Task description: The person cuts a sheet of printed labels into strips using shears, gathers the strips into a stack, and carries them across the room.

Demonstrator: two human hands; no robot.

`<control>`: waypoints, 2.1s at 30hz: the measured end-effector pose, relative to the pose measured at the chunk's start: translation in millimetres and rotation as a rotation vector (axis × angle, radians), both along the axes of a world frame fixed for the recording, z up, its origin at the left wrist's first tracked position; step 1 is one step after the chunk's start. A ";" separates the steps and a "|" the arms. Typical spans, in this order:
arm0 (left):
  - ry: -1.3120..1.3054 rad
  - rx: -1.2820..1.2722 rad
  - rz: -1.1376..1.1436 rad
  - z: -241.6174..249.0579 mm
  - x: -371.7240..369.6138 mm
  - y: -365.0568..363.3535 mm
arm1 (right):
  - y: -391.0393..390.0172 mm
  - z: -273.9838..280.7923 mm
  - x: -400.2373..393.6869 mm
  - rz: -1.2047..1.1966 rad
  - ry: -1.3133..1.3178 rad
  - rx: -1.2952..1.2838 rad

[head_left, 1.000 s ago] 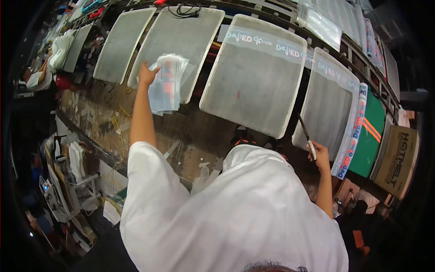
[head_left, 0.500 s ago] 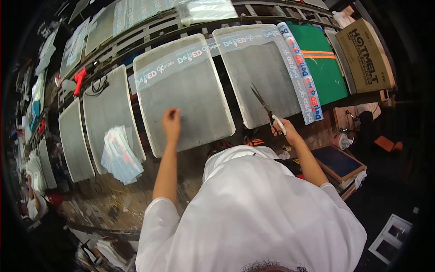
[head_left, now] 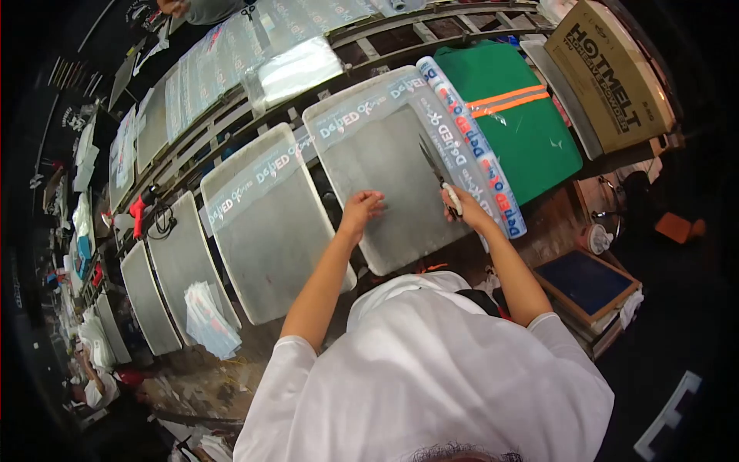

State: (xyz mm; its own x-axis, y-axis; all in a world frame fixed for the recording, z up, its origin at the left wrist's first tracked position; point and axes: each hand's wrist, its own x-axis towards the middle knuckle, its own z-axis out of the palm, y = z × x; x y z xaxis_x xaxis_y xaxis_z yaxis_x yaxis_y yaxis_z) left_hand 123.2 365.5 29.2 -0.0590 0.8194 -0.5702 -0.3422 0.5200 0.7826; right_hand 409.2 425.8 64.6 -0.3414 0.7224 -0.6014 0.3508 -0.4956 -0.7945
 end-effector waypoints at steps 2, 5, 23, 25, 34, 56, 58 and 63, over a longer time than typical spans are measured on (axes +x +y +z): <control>0.028 -0.024 -0.031 -13.1 19.6 22.1 | 45.1 -5.5 -2.7 0.073 0.050 0.058; -0.039 -0.039 0.057 -7.9 44.8 54.0 | 106.8 -23.3 -15.8 0.145 0.069 0.068; -0.621 0.181 0.697 -60.6 48.9 223.2 | 186.3 -66.3 -62.0 0.144 0.165 -0.023; -0.620 0.174 0.703 -60.6 48.6 233.6 | 182.4 -65.1 -61.8 0.143 0.135 -0.012; -0.575 0.125 0.869 -72.0 48.7 248.9 | 177.0 -79.9 -68.6 0.044 0.175 0.025; -0.493 0.127 0.769 -48.6 44.9 221.2 | 262.3 -62.5 -133.7 0.166 -0.015 0.258; -0.592 0.189 0.806 -39.8 53.2 201.2 | 260.7 -66.7 -131.3 0.156 0.036 0.221; -0.579 0.191 0.698 -19.2 86.7 131.1 | 202.5 -59.7 -119.3 0.021 0.191 0.179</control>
State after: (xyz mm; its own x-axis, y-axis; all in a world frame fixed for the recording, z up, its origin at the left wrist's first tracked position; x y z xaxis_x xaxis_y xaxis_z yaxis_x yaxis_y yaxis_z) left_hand 209.9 496.5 10.0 -0.3224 0.7886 -0.5236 -0.8938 -0.0715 0.4427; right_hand 289.9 628.3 4.9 -0.4524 0.8029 -0.3881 0.1948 -0.3357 -0.9216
